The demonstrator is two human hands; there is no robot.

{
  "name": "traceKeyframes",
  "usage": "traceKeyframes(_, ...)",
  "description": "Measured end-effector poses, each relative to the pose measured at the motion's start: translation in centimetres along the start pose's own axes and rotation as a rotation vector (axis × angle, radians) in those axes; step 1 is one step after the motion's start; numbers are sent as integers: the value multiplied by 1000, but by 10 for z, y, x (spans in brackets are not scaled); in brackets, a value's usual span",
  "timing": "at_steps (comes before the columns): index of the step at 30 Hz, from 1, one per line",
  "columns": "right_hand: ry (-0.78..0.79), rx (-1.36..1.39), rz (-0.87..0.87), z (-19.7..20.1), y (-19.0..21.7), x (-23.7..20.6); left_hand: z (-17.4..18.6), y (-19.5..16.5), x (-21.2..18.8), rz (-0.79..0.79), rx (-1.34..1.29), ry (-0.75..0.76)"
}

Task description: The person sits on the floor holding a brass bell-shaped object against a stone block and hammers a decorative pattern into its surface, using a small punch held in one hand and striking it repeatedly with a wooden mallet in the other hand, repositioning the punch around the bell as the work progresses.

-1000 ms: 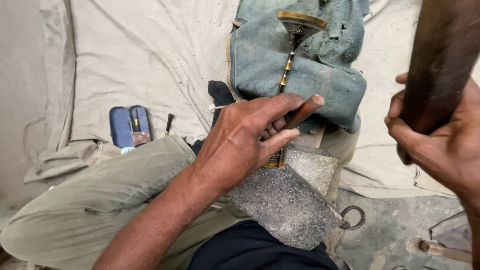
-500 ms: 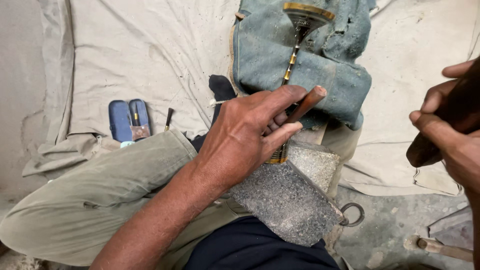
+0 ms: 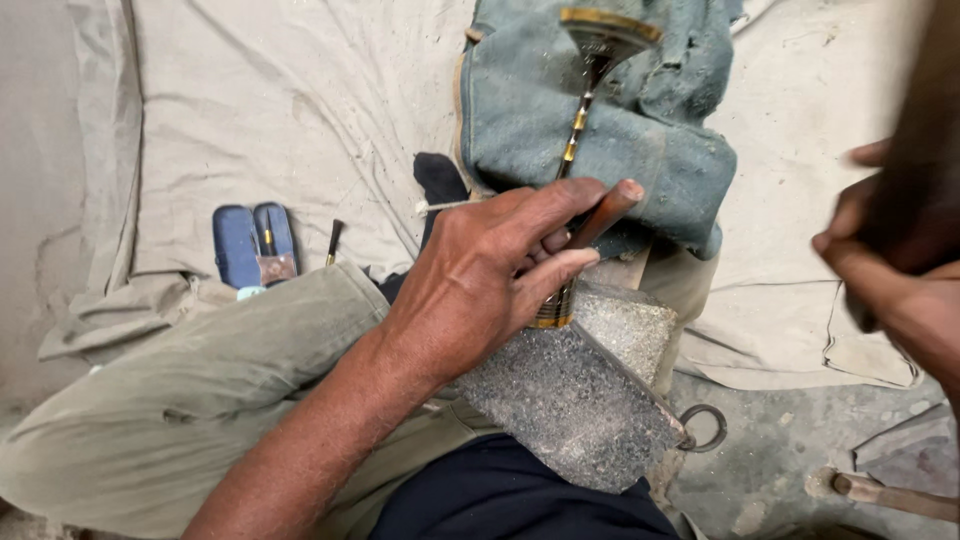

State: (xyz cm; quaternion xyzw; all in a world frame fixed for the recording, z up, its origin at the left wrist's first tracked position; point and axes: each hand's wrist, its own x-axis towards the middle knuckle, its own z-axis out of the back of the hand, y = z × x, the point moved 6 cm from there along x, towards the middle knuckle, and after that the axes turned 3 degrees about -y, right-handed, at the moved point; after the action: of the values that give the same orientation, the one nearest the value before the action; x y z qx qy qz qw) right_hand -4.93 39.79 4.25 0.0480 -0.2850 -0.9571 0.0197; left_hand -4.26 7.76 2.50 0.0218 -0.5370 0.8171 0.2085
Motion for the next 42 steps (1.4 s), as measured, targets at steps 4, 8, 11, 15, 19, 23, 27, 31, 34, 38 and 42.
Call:
traceKeyframes(4,130,-205,-15,-6,2,-3,-2,1,-2,30,29,7)
traceKeyframes(8,8,-245,-13,-3,6,-5,2,-2,-1,-33,-3,-34)
traceKeyframes(11,-74,163,-138,-3,-3,-4,6,2,-1,-15,-60,-37)
traceKeyframes(15,-6,-122,-187,-3,-11,-1,0,12,5,68,-39,35)
traceKeyframes(19,23,-80,43,1,4,4,-1,10,6,109,-21,15)
traceKeyframes(23,98,-321,125,-4,14,9,0,4,3,97,7,-13)
traceKeyframes(27,50,-141,-73,-4,12,17,1,4,4,37,14,-27)
traceKeyframes(31,75,-200,166,-3,26,20,0,7,3,35,12,-26)
traceKeyframes(34,3,-261,169,2,26,16,-3,5,2,24,15,6)
traceKeyframes(38,158,-264,15,-4,11,12,-2,6,3,66,-7,14)
traceKeyframes(42,-35,-170,136,2,15,8,1,3,5,26,-1,0)
